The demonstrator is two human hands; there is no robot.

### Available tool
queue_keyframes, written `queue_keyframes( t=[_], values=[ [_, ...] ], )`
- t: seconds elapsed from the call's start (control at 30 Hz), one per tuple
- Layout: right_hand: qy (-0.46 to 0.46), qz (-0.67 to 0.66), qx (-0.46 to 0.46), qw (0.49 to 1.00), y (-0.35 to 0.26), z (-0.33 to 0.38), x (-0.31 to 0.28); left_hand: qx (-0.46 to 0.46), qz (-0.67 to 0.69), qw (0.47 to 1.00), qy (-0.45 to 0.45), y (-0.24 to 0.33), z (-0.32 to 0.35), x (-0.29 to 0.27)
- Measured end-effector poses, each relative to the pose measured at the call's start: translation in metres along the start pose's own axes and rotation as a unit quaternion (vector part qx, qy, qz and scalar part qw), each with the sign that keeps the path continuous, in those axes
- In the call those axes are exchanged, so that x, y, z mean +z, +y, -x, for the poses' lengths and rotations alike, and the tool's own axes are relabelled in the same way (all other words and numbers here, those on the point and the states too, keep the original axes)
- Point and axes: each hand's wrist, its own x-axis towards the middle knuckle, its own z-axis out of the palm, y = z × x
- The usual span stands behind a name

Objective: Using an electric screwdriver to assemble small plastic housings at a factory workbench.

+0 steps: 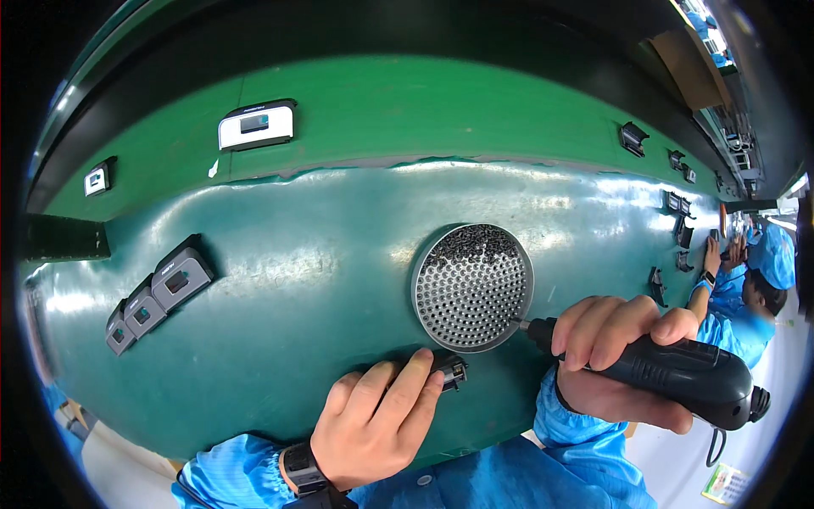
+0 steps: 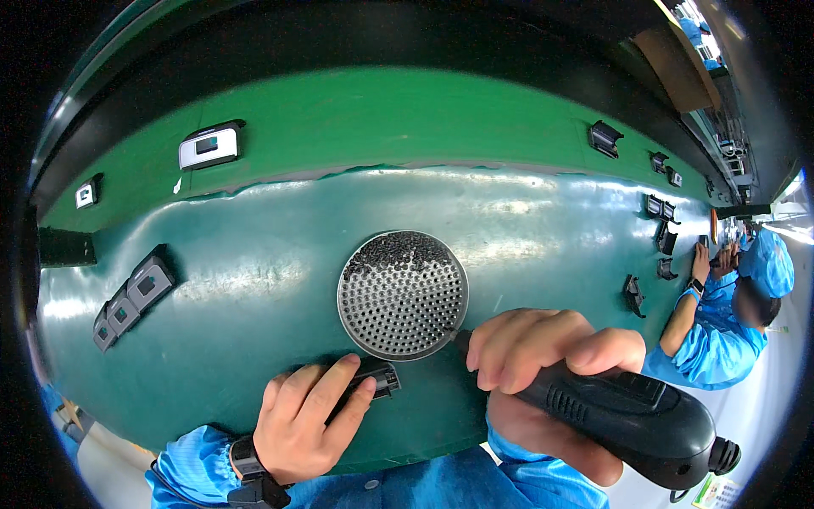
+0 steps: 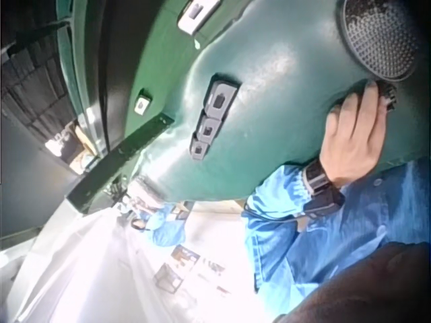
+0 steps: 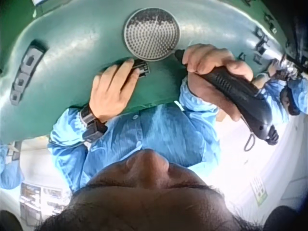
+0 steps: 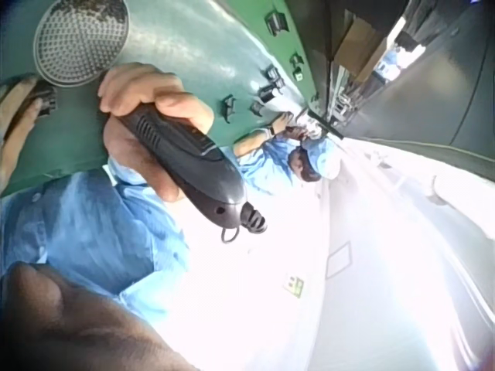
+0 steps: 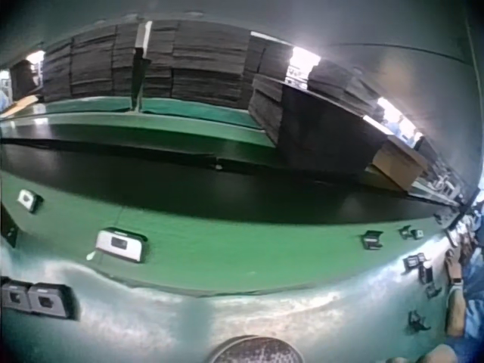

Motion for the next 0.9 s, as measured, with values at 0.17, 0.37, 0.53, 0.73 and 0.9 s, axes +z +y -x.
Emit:
queue_keyframes(
  t=[0.17, 0.37, 0.53, 0.73, 0.9],
  values=[
    [-0.029, 0.002, -0.006, 1.0, 0.001, 0.001, 0.003, -0.012, 0.011, 1.0, -0.013, 0.0, 0.004, -0.013],
    [0.004, -0.001, 0.027, 1.0, -0.011, 0.01, 0.007, -0.022, 0.059, 0.998, -0.019, -0.006, 0.012, -0.024],
    [0.016, 0.003, 0.02, 1.0, -0.009, 0.017, 0.008, -0.025, 0.081, 0.996, -0.022, -0.011, 0.015, -0.02],
    [0.031, 0.006, 0.025, 0.999, -0.006, 0.015, 0.008, -0.053, 0.094, 0.994, 0.0, -0.011, 0.014, -0.014],
    [0.027, 0.001, 0.024, 0.999, -0.009, 0.009, 0.008, -0.063, 0.118, 0.991, 0.011, -0.006, 0.01, -0.018]
  ],
)
